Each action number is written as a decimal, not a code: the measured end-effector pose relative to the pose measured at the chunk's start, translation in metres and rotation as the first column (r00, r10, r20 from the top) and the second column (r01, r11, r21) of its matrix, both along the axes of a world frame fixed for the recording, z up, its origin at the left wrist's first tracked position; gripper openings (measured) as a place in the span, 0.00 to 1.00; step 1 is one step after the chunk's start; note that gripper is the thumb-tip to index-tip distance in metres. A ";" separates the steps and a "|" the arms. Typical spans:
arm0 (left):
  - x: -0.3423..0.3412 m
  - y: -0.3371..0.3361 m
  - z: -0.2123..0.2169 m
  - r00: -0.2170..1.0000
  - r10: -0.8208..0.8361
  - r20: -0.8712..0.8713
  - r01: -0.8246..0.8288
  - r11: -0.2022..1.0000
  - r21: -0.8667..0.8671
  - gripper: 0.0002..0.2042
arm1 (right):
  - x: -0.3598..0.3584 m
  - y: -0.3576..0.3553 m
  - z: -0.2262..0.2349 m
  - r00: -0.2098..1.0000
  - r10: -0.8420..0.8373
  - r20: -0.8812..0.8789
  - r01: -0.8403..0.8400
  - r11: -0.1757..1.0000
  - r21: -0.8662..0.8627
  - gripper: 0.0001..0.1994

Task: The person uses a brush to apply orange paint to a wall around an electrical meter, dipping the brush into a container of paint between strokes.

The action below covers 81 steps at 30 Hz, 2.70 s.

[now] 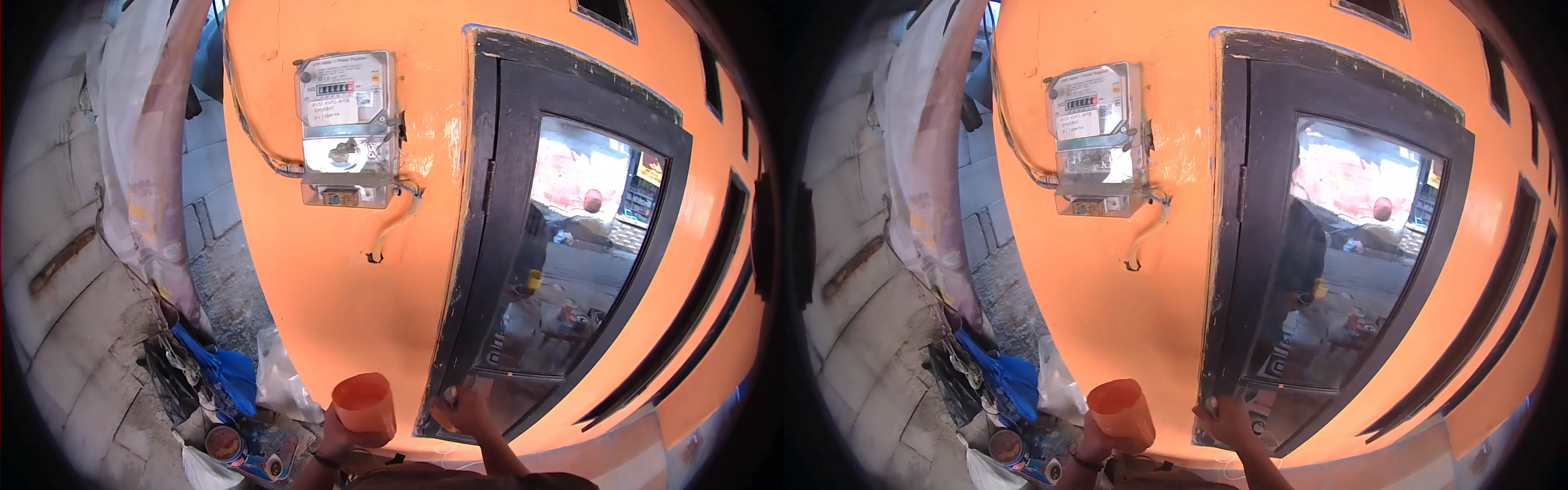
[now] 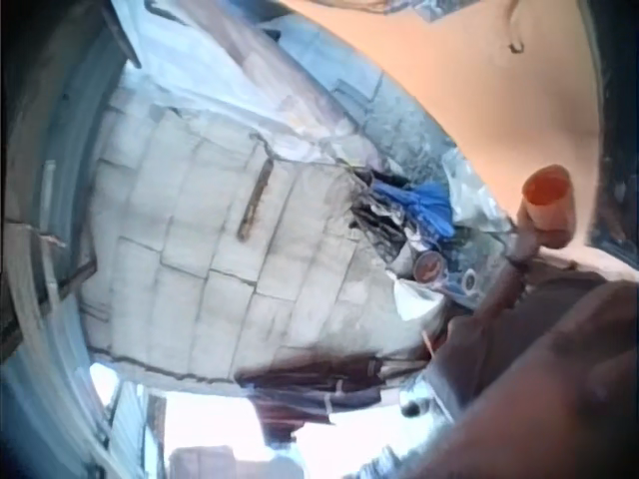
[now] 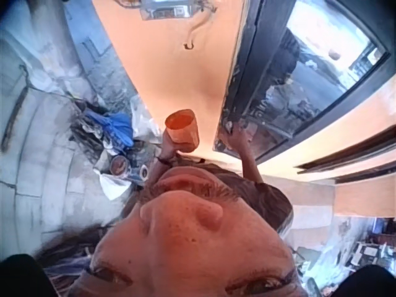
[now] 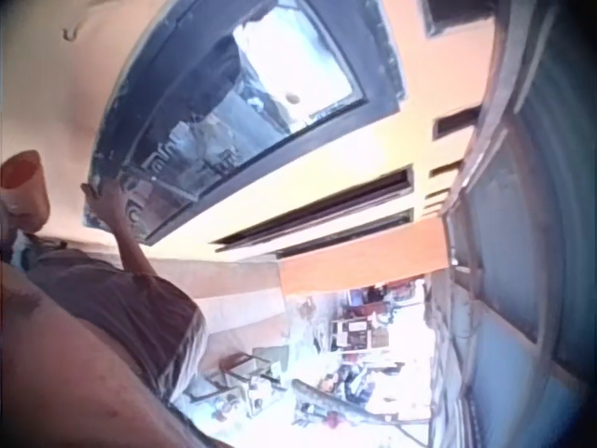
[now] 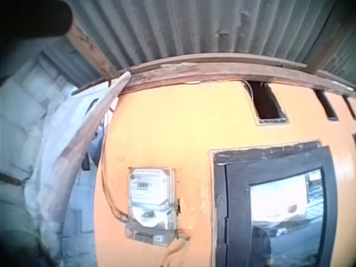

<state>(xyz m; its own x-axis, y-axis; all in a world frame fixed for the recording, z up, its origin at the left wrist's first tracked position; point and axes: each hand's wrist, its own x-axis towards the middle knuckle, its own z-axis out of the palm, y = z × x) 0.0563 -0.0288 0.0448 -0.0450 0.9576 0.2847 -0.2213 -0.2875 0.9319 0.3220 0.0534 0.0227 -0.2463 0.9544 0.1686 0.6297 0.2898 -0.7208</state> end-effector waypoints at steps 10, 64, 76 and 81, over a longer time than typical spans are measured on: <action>0.078 0.021 0.040 0.997 -0.023 -0.075 0.025 0.999 0.024 0.46 | 0.016 -0.006 -0.007 0.547 0.001 -0.837 -0.197 0.972 -0.128 0.08; 0.047 0.072 0.270 0.890 0.174 -0.420 0.107 0.818 0.566 0.45 | -0.083 0.012 0.154 0.079 0.337 -0.938 -0.173 0.932 0.320 0.43; -0.024 0.144 0.467 0.091 0.954 -0.287 0.175 0.268 0.947 0.23 | -0.057 0.005 0.149 0.103 0.267 -0.958 0.027 0.962 0.271 0.44; -0.020 0.147 0.466 0.072 0.880 -0.470 0.135 0.458 0.879 0.28 | -0.044 -0.001 0.146 0.144 0.189 -0.971 0.070 0.977 0.200 0.43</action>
<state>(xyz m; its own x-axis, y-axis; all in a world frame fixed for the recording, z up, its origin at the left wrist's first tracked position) 0.0359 0.1186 0.5111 0.4070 0.3633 0.8381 0.8664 -0.4443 -0.2281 0.2780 0.0523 0.1685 0.1974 0.8701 0.4516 -0.6008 0.4714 -0.6456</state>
